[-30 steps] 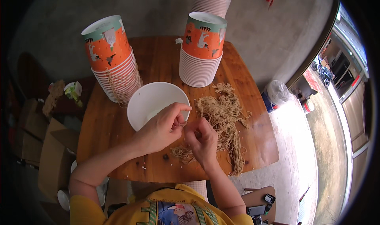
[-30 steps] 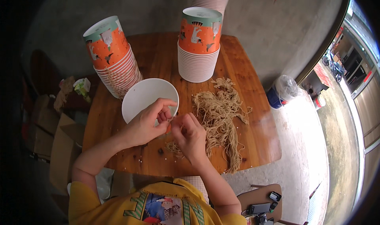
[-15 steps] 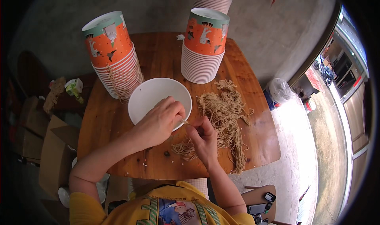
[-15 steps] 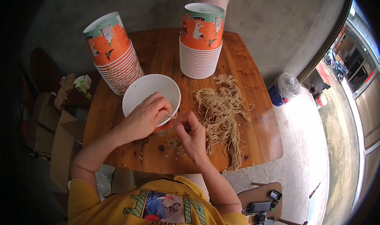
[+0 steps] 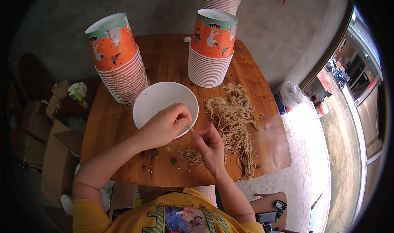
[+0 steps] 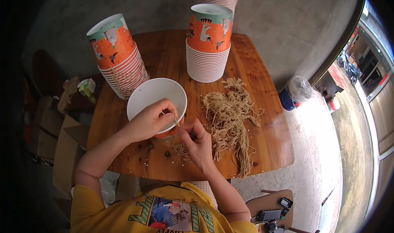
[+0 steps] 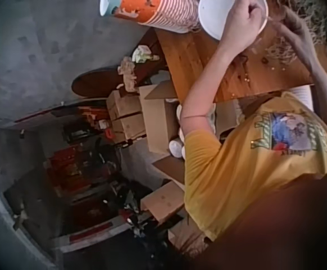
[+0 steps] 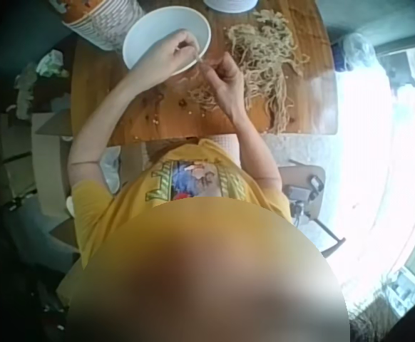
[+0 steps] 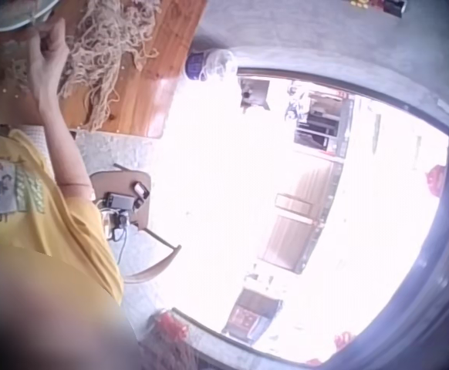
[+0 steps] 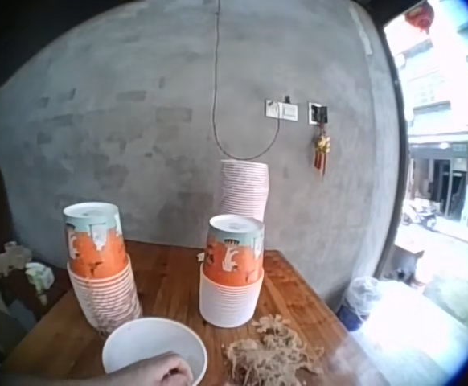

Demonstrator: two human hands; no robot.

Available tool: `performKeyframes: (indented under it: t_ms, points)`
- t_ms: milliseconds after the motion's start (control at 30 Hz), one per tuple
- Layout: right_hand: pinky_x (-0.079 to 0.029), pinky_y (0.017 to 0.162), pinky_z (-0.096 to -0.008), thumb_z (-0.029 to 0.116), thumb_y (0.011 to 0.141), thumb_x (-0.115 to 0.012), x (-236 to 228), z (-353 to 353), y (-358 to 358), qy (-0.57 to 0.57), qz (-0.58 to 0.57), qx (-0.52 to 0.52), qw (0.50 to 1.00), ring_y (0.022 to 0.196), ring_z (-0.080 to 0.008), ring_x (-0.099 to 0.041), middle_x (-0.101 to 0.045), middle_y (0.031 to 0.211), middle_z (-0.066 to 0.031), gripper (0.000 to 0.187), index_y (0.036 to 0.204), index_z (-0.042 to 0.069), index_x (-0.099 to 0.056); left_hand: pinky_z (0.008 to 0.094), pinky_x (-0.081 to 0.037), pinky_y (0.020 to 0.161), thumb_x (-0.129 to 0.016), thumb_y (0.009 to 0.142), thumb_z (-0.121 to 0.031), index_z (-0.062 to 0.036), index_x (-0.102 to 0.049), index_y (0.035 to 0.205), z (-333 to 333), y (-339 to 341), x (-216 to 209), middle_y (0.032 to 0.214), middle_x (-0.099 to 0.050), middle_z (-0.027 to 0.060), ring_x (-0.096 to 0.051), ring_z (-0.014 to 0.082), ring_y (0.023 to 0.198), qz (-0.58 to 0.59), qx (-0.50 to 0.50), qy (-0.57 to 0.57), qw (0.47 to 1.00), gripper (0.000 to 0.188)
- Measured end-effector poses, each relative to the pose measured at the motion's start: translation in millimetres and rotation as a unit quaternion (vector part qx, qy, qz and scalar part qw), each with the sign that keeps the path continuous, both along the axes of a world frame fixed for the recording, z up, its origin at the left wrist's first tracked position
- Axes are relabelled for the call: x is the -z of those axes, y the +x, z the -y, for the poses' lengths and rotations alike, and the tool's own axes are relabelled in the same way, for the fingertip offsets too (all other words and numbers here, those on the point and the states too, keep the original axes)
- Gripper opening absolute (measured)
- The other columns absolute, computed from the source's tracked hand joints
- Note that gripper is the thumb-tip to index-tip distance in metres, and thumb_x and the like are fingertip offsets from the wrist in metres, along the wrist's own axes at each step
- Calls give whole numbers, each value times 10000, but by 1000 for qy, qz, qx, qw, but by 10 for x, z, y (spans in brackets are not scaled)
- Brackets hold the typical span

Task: Assembling paper cups by threading a string through the bottom and adding fibrous material inside.

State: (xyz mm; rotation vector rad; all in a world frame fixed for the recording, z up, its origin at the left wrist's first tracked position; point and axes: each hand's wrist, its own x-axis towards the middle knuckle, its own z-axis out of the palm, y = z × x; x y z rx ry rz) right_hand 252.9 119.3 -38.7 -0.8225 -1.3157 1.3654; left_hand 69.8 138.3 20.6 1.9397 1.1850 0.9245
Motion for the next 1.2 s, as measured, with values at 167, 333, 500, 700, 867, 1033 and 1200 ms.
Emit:
performKeyframes:
  t_ms: [167,333,500,700,867,1033,1200]
  points:
    - [-398,610,-173,63,925,-630,3,8,-42,-5,-7,17,1000,680,-2,-474,-535,761,60,73,918,53,-557,283,-474,775,-519,939,-103,-20,-540,964,-18,-16,3,922,-606,39,-565,120,838,36,3,-70,997,90]
    - [-417,599,-182,85,912,-655,-19,9,-83,39,-20,57,997,679,-9,-481,-546,758,44,161,1030,47,-552,284,-470,796,-526,937,-105,-17,-546,960,-12,6,-13,938,-605,49,-568,126,859,37,4,-77,996,94]
    - [-393,496,-247,117,857,-711,-126,10,-82,124,222,123,959,506,-88,-423,-465,598,-3,245,1042,77,-555,292,-468,815,-535,935,-109,-11,-559,937,8,38,-89,969,-596,70,-584,150,882,31,20,-66,997,101]
    - [-296,468,-230,82,842,-704,-116,-10,-107,186,226,168,941,507,-52,-316,-343,550,37,172,963,51,-586,310,-472,809,-540,931,-110,-10,-558,925,22,48,-78,959,-591,87,-593,190,872,15,14,-36,999,101]
    - [-431,489,-310,111,842,-705,-41,55,-66,195,280,175,924,494,-161,-485,-487,603,-39,193,960,78,-556,332,-473,791,-527,929,-100,-14,-539,926,15,40,-38,934,-596,99,-595,219,861,-26,-8,11,1000,87]
    - [-460,506,-311,109,851,-694,-88,131,-88,166,255,164,938,515,-181,-537,-544,647,-41,211,970,70,-524,336,-474,792,-519,932,-100,-13,-536,931,18,15,-4,935,-600,103,-595,233,856,-19,-8,0,1000,89]
    - [-493,536,-311,100,871,-664,23,168,-44,161,259,161,939,578,-203,-615,-624,728,-74,187,976,56,-516,337,-476,787,-521,932,-102,-14,-539,932,6,24,10,924,-604,103,-597,235,850,-12,-2,12,1000,90]
